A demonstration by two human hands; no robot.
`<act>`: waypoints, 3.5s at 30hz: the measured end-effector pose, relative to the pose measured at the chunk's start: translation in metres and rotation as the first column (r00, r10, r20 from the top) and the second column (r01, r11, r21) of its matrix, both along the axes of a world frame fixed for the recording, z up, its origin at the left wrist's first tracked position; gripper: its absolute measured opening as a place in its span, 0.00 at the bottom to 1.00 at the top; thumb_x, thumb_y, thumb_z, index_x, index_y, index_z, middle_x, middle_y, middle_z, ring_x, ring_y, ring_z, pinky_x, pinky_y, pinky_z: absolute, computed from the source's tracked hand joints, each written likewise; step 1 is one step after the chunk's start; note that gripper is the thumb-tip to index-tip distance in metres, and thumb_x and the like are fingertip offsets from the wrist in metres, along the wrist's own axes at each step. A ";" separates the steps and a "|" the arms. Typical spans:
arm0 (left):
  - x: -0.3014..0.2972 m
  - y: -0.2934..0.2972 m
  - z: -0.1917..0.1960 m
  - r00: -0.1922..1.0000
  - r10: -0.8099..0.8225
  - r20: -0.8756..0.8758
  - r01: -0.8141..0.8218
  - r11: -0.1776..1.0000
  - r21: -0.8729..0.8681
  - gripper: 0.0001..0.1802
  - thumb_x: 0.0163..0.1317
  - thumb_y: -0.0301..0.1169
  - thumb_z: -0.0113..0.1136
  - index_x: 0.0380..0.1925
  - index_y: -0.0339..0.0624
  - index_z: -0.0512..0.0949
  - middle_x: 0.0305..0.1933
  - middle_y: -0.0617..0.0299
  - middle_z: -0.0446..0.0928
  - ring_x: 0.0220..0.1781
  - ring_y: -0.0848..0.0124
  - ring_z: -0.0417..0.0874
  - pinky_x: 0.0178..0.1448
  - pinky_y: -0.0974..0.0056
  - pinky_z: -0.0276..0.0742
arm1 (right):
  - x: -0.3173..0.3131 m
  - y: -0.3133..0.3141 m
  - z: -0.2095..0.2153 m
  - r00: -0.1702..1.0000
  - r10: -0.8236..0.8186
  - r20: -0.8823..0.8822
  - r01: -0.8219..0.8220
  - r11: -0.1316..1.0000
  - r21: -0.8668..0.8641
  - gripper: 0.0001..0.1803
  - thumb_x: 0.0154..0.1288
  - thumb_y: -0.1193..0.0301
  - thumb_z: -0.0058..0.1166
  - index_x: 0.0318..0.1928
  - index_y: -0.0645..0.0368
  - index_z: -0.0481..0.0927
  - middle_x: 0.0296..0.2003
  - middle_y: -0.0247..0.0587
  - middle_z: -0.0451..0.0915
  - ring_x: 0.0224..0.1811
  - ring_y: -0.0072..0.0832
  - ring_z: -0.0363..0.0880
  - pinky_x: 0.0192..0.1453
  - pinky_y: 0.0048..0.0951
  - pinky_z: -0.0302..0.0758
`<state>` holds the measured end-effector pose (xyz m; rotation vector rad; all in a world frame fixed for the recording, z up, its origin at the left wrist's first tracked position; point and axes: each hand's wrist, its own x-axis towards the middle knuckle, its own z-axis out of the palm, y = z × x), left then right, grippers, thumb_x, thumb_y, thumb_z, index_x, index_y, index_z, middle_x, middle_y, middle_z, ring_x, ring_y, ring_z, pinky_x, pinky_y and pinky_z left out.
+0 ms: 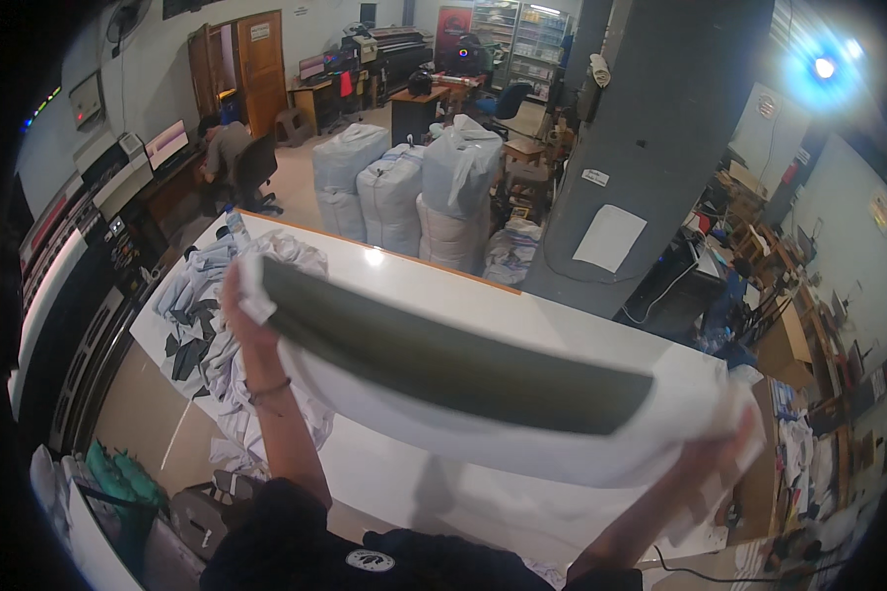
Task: The person lays out a white and beige striped jersey on a table, places a green fabric template on top, and uses a yellow electric fabric cutter to trim the jersey around the template. The person repeats this process with multiple jerseys, removing the cut pieces and stacking them.
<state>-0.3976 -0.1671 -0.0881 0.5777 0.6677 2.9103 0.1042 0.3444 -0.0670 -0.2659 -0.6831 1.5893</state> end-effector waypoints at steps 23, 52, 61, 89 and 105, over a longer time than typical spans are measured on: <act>0.117 -0.114 -0.038 0.735 0.669 -0.106 -0.628 0.613 -0.479 0.33 0.70 0.47 0.57 0.66 0.33 0.67 0.66 0.45 0.72 0.65 0.55 0.79 0.69 0.50 0.77 | 0.114 0.001 -0.051 0.761 -0.492 0.423 0.492 0.862 0.118 0.21 0.73 0.68 0.53 0.63 0.61 0.73 0.55 0.47 0.79 0.58 0.41 0.81 0.63 0.44 0.81; 0.204 -0.022 -0.299 0.928 -0.201 -0.315 -0.373 -0.446 -0.814 0.36 0.54 0.48 0.72 0.58 0.39 0.74 0.64 0.44 0.71 0.67 0.42 0.69 0.64 0.41 0.73 | 0.094 -0.055 -0.330 -0.142 -0.604 0.784 -0.249 0.788 0.562 0.27 0.60 0.70 0.68 0.59 0.63 0.77 0.57 0.56 0.74 0.59 0.53 0.73 0.66 0.47 0.71; 0.266 0.025 -0.246 0.941 -0.310 0.134 -0.217 -0.859 -0.464 0.75 0.39 0.73 0.73 0.80 0.46 0.50 0.78 0.37 0.55 0.80 0.42 0.57 0.74 0.40 0.68 | 0.127 -0.040 -0.364 -0.321 -0.533 0.782 -0.546 0.780 0.308 0.55 0.54 0.49 0.73 0.77 0.57 0.62 0.78 0.68 0.50 0.80 0.65 0.47 0.80 0.60 0.50; 0.285 0.120 -0.293 0.964 -0.171 0.205 -0.044 -0.861 -0.507 0.83 0.33 0.75 0.76 0.82 0.68 0.31 0.86 0.50 0.19 0.85 0.38 0.25 0.75 0.17 0.38 | 0.205 0.357 -0.370 0.041 -0.092 0.995 0.047 0.995 0.090 0.37 0.67 0.48 0.65 0.62 0.65 0.75 0.47 0.52 0.84 0.48 0.38 0.85 0.51 0.37 0.80; 0.304 0.091 -0.293 0.971 -0.023 0.237 0.100 -0.864 -0.493 0.91 0.23 0.77 0.77 0.82 0.62 0.29 0.84 0.42 0.17 0.85 0.38 0.23 0.79 0.23 0.35 | 0.189 0.363 -0.335 -0.136 0.097 0.986 0.056 0.994 -0.090 0.22 0.48 0.67 0.69 0.43 0.64 0.81 0.30 0.46 0.84 0.30 0.35 0.86 0.31 0.36 0.82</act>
